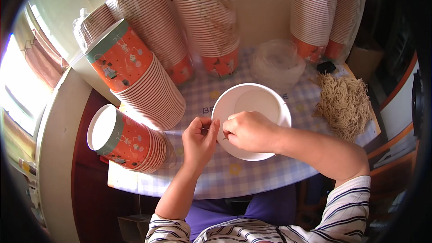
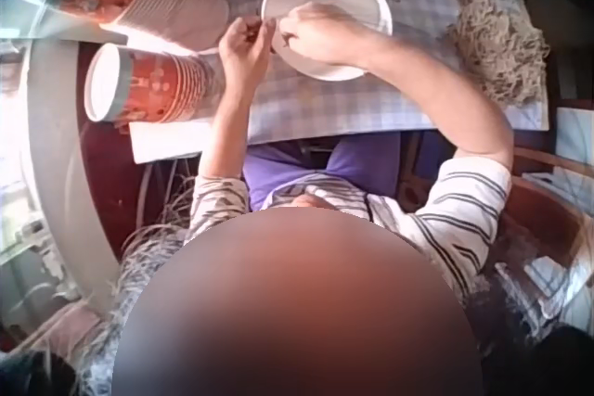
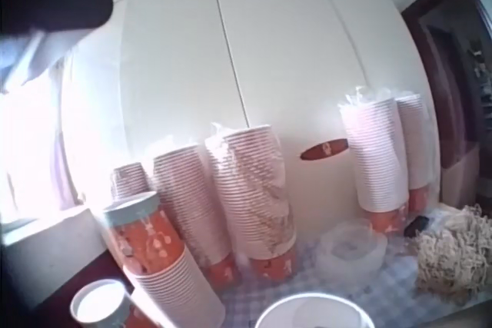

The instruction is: Manually thread cord handles through the holes of printed paper buckets and tie them.

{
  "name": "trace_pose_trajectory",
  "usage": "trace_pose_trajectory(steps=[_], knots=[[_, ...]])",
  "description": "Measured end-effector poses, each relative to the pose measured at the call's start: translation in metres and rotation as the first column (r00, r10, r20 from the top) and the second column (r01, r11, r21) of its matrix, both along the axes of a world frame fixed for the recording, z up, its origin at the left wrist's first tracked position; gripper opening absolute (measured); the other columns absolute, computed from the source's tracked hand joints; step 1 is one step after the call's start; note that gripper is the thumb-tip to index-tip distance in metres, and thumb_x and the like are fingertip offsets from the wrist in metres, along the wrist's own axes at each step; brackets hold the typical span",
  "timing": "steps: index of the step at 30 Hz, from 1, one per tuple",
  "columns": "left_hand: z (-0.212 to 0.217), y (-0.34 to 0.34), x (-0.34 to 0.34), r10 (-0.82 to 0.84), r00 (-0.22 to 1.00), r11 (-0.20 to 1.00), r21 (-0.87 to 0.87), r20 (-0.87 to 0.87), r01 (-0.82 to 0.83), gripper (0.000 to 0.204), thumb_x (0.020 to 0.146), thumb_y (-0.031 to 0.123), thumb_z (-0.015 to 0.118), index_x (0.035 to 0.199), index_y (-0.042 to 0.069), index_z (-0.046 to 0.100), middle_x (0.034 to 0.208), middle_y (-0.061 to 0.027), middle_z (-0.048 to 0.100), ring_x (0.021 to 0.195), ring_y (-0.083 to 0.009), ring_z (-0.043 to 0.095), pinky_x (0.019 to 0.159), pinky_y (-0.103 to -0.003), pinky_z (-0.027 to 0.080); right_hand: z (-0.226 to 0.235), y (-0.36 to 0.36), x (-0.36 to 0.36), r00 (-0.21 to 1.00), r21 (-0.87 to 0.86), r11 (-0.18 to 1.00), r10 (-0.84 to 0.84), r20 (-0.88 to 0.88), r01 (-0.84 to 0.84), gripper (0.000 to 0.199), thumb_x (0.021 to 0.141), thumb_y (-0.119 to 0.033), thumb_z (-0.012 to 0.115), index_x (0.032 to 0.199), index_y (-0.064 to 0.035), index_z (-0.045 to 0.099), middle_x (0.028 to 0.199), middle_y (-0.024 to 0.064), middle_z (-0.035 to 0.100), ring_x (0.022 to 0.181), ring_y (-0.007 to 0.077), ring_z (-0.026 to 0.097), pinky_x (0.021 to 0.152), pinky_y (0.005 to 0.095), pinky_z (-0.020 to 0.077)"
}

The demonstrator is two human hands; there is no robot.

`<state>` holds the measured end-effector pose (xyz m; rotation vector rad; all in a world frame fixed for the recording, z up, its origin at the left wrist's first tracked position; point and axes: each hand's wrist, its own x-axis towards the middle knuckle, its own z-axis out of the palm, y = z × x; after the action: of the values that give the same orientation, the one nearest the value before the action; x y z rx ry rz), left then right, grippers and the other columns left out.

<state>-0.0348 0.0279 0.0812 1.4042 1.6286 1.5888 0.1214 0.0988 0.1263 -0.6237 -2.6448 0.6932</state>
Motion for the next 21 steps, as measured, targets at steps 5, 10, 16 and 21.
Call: trace_pose_trajectory(steps=[5,10,16,21], knots=[[0.0008,-0.0001,0.0014,-0.002,1.000,1.000,-0.004,0.020,0.002,0.016,0.088,0.011,0.065,0.086,-0.004,0.058,0.072,-0.0039,0.062,0.061,-0.0063,0.057,0.052,-0.020,0.047,-0.0021,-0.0011,-0.0011,1.000,0.033,0.999,-0.014,0.009,0.014,0.010,0.079,-0.009,0.056,0.076,-0.0029,0.064,0.078,0.0123,0.064,0.074,0.0314,0.063,0.069,0.0415,0.0505],[0.0007,-0.0007,-0.0011,0.008,0.999,1.000,-0.012,-0.032,-0.009,0.016,0.089,0.010,0.064,0.086,-0.004,0.058,0.072,-0.0038,0.062,0.061,-0.0061,0.057,0.052,-0.020,0.047,-0.0040,-0.0017,-0.0039,1.000,0.079,0.997,-0.014,0.004,0.014,0.009,0.079,-0.009,0.056,0.076,-0.0036,0.064,0.077,0.0123,0.064,0.073,0.0318,0.063,0.067,0.0417,0.0511],[0.0026,0.0003,0.0003,-0.004,1.000,1.000,-0.020,-0.011,0.004,0.014,0.089,0.009,0.064,0.085,-0.003,0.058,0.070,-0.0030,0.061,0.059,-0.0056,0.056,0.050,-0.019,0.045,-0.0042,-0.0039,-0.0026,1.000,0.129,0.992,0.008,-0.008,-0.007,0.010,0.080,-0.009,0.056,0.078,-0.0043,0.065,0.077,0.0124,0.064,0.072,0.0322,0.064,0.066,0.0422,0.0520],[0.0040,0.0000,0.0006,0.003,1.000,1.000,-0.026,-0.031,-0.003,0.014,0.089,0.009,0.064,0.085,-0.003,0.058,0.070,-0.0029,0.061,0.058,-0.0056,0.056,0.050,-0.019,0.045,-0.0070,-0.0015,-0.0040,0.999,0.135,0.991,0.007,-0.035,-0.002,0.011,0.080,-0.009,0.055,0.078,-0.0048,0.065,0.077,0.0122,0.064,0.071,0.0318,0.064,0.066,0.0423,0.0521]])
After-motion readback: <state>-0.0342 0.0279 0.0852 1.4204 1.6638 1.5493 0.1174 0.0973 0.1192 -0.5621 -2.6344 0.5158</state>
